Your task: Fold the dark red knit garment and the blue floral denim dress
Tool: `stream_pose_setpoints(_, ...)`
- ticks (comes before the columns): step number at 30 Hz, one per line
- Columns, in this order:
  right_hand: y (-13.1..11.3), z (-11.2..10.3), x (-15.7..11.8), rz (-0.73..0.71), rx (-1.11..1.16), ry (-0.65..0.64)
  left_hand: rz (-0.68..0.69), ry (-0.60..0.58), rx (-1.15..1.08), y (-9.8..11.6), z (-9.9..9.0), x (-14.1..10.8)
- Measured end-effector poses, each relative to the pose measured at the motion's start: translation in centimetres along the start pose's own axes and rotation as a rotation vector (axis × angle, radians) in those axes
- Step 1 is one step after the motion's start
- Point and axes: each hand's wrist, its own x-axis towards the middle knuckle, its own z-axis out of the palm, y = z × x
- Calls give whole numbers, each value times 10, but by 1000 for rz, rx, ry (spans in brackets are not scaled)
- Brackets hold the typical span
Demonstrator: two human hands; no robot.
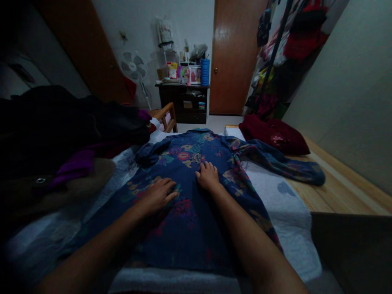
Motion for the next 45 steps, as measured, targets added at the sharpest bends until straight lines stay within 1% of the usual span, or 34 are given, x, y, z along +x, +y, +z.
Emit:
stream_pose_setpoints(1,-2,0,8,-27,11,1,-6,47,16,-5,1,16)
stream_pose_setpoints(3,-4,4,22,-85,25,-7,-37,94,30,-17,8,45)
stream_pose_setpoints(5,1,9,35,-149,31,-16,-56,77,32,-31,19,65)
stream_pose_setpoints(7,9,11,49,-182,48,8,-80,43,37,-45,29,77)
stream_pose_setpoints(9,19,11,63,-112,82,63,-98,31,49,-57,37,81)
stream_pose_setpoints(12,27,10,80,104,118,118,-101,58,71,-66,44,80)
stream_pose_setpoints(13,28,11,83,141,112,132,-101,65,75,-67,44,79)
stream_pose_setpoints(14,28,13,85,146,97,153,-104,68,76,-67,45,79)
stream_pose_setpoints(17,27,22,83,76,43,231,-139,74,86,-71,43,79)
stream_pose_setpoints(19,28,26,80,48,35,253,-175,89,102,-78,40,81)
stream_pose_setpoints(22,31,28,79,40,49,254,-256,83,108,-92,33,86)
stream_pose_setpoints(26,34,28,81,36,53,242,-430,53,80,-115,21,99)
stream_pose_setpoints(29,35,28,82,31,52,216,-499,40,26,-132,13,110)
stream_pose_setpoints(33,34,26,79,28,50,186,-568,-1,-19,-146,15,121)
stream_pose_setpoints(37,31,23,76,30,22,137,-583,37,7,-146,18,121)
stream_pose_setpoints(39,29,22,75,56,-2,114,-606,27,12,-139,15,120)
stream_pose_setpoints(41,27,20,74,109,-26,92,-616,37,38,-127,12,118)
stream_pose_setpoints(43,27,20,73,163,-43,78,-555,98,83,-111,13,118)
stream_pose_setpoints(45,27,20,72,188,-47,77,-415,172,114,-95,18,117)
